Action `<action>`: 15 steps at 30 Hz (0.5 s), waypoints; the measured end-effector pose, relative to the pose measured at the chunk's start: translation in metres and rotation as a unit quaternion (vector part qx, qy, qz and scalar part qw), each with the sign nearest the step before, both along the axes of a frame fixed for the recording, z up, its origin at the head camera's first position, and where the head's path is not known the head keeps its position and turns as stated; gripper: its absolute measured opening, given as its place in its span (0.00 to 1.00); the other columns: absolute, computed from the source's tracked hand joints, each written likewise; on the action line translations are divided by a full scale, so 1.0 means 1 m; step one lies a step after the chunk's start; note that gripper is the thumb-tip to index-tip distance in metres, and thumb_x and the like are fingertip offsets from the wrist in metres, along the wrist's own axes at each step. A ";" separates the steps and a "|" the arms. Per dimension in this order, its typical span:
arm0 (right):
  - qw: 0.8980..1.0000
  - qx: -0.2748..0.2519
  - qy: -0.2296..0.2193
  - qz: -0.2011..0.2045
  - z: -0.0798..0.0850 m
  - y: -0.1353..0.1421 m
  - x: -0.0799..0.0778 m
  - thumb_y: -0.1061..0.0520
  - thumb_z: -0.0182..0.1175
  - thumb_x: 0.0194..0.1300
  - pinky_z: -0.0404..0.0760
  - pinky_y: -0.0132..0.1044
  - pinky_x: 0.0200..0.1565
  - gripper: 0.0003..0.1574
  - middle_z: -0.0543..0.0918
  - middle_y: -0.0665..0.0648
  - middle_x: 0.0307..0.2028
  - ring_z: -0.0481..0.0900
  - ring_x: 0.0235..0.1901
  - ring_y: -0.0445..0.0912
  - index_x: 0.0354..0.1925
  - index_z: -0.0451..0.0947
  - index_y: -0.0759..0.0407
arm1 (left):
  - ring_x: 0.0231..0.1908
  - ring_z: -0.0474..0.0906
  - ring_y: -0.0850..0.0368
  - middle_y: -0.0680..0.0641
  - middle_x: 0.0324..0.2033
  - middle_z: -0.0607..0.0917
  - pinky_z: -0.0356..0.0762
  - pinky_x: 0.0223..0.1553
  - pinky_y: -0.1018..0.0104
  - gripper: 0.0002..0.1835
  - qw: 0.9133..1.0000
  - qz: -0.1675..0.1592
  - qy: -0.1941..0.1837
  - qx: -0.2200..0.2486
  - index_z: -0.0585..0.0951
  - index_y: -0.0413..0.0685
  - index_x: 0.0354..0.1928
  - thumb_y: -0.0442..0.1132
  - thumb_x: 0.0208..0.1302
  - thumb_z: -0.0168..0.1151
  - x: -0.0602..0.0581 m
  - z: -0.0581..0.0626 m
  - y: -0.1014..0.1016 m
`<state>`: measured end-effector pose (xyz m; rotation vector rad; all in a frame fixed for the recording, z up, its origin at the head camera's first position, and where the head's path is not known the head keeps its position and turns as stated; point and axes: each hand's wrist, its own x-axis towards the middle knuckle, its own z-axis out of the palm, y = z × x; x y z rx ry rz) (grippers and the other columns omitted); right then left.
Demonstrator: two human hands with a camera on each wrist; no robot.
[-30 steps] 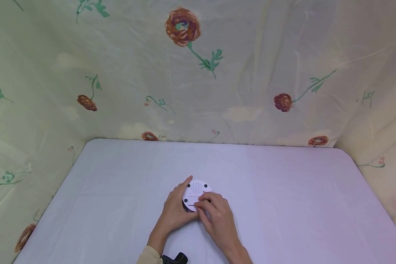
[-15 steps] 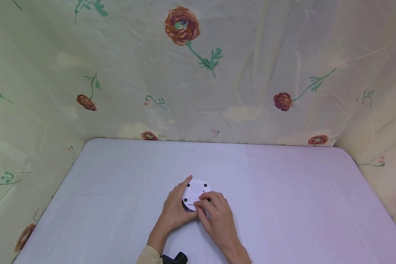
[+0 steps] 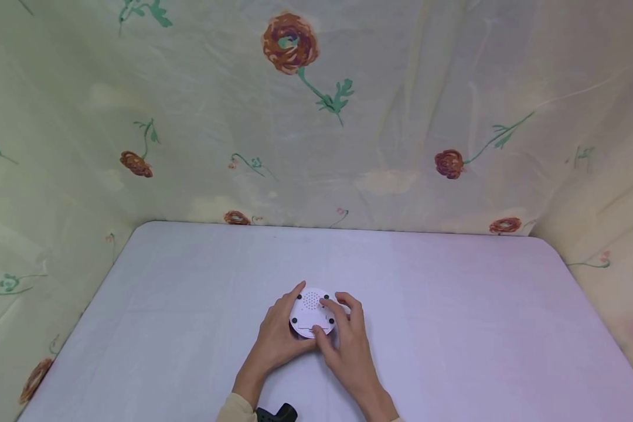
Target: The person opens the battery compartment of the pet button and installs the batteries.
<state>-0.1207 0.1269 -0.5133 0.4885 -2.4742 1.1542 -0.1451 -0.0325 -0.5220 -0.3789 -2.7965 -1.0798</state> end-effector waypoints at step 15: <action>0.986 -0.055 -0.156 0.015 -0.001 0.004 -0.004 0.46 0.60 0.64 0.54 0.34 0.68 0.43 0.65 0.54 0.65 0.60 0.69 0.49 0.71 0.54 0.50 | 0.54 0.72 0.57 0.50 0.57 0.76 0.66 0.58 0.55 0.60 1.000 -0.023 -0.010 0.009 0.52 0.58 0.73 0.60 0.39 0.75 -0.002 -0.002 -0.003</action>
